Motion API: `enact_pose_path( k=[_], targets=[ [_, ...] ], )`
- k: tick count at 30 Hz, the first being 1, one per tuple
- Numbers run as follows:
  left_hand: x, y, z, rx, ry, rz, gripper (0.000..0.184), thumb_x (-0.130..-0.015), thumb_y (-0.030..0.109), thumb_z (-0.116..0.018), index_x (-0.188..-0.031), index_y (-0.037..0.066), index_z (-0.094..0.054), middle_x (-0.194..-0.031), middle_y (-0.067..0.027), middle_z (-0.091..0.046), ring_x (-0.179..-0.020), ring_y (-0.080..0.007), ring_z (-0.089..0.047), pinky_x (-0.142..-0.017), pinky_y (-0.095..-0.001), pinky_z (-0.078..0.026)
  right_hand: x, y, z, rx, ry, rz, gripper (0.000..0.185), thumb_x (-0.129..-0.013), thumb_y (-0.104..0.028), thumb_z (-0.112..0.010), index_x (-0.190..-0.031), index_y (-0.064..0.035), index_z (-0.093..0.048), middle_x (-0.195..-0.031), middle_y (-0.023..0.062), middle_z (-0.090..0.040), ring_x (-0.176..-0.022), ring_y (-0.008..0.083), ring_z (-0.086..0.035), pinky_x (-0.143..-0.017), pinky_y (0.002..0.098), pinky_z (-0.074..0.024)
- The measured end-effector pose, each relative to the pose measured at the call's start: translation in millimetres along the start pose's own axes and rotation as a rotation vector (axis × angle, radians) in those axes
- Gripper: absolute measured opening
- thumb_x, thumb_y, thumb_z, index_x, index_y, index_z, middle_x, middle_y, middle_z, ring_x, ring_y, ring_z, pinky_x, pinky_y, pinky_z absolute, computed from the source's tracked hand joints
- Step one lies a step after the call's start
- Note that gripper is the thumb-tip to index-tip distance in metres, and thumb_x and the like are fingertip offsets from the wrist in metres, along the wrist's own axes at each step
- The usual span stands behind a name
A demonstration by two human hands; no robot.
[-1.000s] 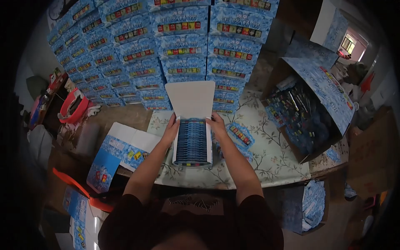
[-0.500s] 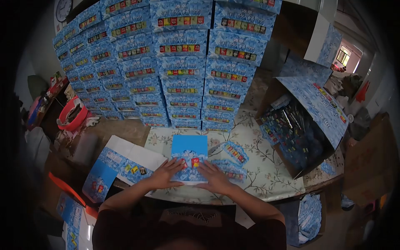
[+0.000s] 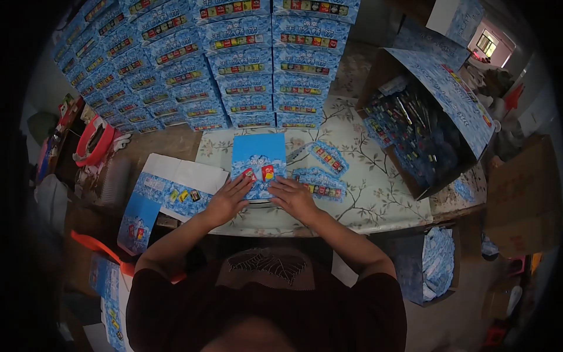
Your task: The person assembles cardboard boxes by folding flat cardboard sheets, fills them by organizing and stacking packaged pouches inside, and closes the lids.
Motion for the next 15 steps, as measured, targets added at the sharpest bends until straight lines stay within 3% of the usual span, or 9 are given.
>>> enact_pose_path(
  k=[5, 8, 10, 12, 13, 15],
  targets=[
    [11.9, 2.4, -8.8, 0.013, -0.118, 0.057, 0.062, -0.081, 0.016, -0.059, -0.137, 0.007, -0.032, -0.145, -0.0105, -0.024, -0.135, -0.0269, -0.022, -0.103, -0.0480, -0.028, 17.3, -6.0, -16.8, 0.143, 0.018, 0.127, 0.034, -0.073, -0.012, -0.068, -0.106, -0.0095, -0.063, -0.112, 0.0043, -0.061, -0.112, 0.0241, -0.052, -0.093, 0.0423, -0.0419],
    [8.6, -1.7, -11.7, 0.021, -0.077, 0.092, 0.062, -0.080, 0.014, -0.060, -0.136, 0.008, -0.033, -0.144, -0.0092, -0.028, -0.133, -0.0271, -0.026, -0.104, -0.0462, -0.028, 19.4, 3.1, -21.9, 0.181, 0.054, 0.196, 0.035, -0.072, -0.008, -0.067, -0.107, -0.0097, -0.062, -0.114, 0.0036, -0.060, -0.113, 0.0235, -0.051, -0.094, 0.0431, -0.0403],
    [15.6, 1.9, -13.7, 0.004, -0.034, 0.104, 0.063, -0.079, 0.016, -0.062, -0.136, 0.009, -0.034, -0.143, -0.0081, -0.029, -0.131, -0.0270, -0.029, -0.103, -0.0456, -0.029, 14.1, -0.2, -13.2, 0.174, -0.033, 0.121, 0.032, -0.074, -0.005, -0.064, -0.107, -0.0067, -0.062, -0.117, 0.0065, -0.058, -0.114, 0.0252, -0.051, -0.094, 0.0417, -0.0398],
    [17.7, 6.0, -12.5, 0.087, 0.127, 0.102, 0.066, -0.078, 0.016, -0.065, -0.135, 0.006, -0.033, -0.142, -0.0127, -0.030, -0.129, -0.0304, -0.031, -0.102, -0.0432, -0.030, 21.2, -9.1, -6.3, 0.069, 0.033, -0.029, 0.029, -0.080, -0.004, -0.059, -0.109, -0.0034, -0.060, -0.117, 0.0118, -0.057, -0.112, 0.0286, -0.051, -0.094, 0.0390, -0.0400],
    [20.1, 10.5, -15.6, 0.072, 0.137, 0.127, 0.066, -0.078, 0.016, -0.065, -0.135, 0.006, -0.033, -0.142, -0.0127, -0.030, -0.129, -0.0304, -0.031, -0.102, -0.0432, -0.030, 27.9, -17.5, -7.8, 0.053, 0.023, -0.005, 0.029, -0.080, -0.004, -0.059, -0.109, -0.0034, -0.060, -0.117, 0.0118, -0.057, -0.112, 0.0286, -0.051, -0.094, 0.0390, -0.0400],
    [33.5, 24.2, -24.8, 0.249, 0.484, 0.345, 0.066, -0.078, 0.018, -0.064, -0.134, 0.003, -0.032, -0.139, -0.0188, -0.031, -0.127, -0.0351, -0.033, -0.102, -0.0434, -0.030, 50.6, -24.7, -5.5, -0.166, 0.277, -0.370, 0.028, -0.084, -0.004, -0.054, -0.111, -0.0007, -0.057, -0.112, 0.0162, -0.058, -0.110, 0.0317, -0.052, -0.094, 0.0362, -0.0400]
  ],
)
Point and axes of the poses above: each hand's wrist, its own x-axis away from the middle knuckle, its own z-axis out of the back of the hand, y = z × x, the point moved 2 cm from there along -x, towards the middle knuckle
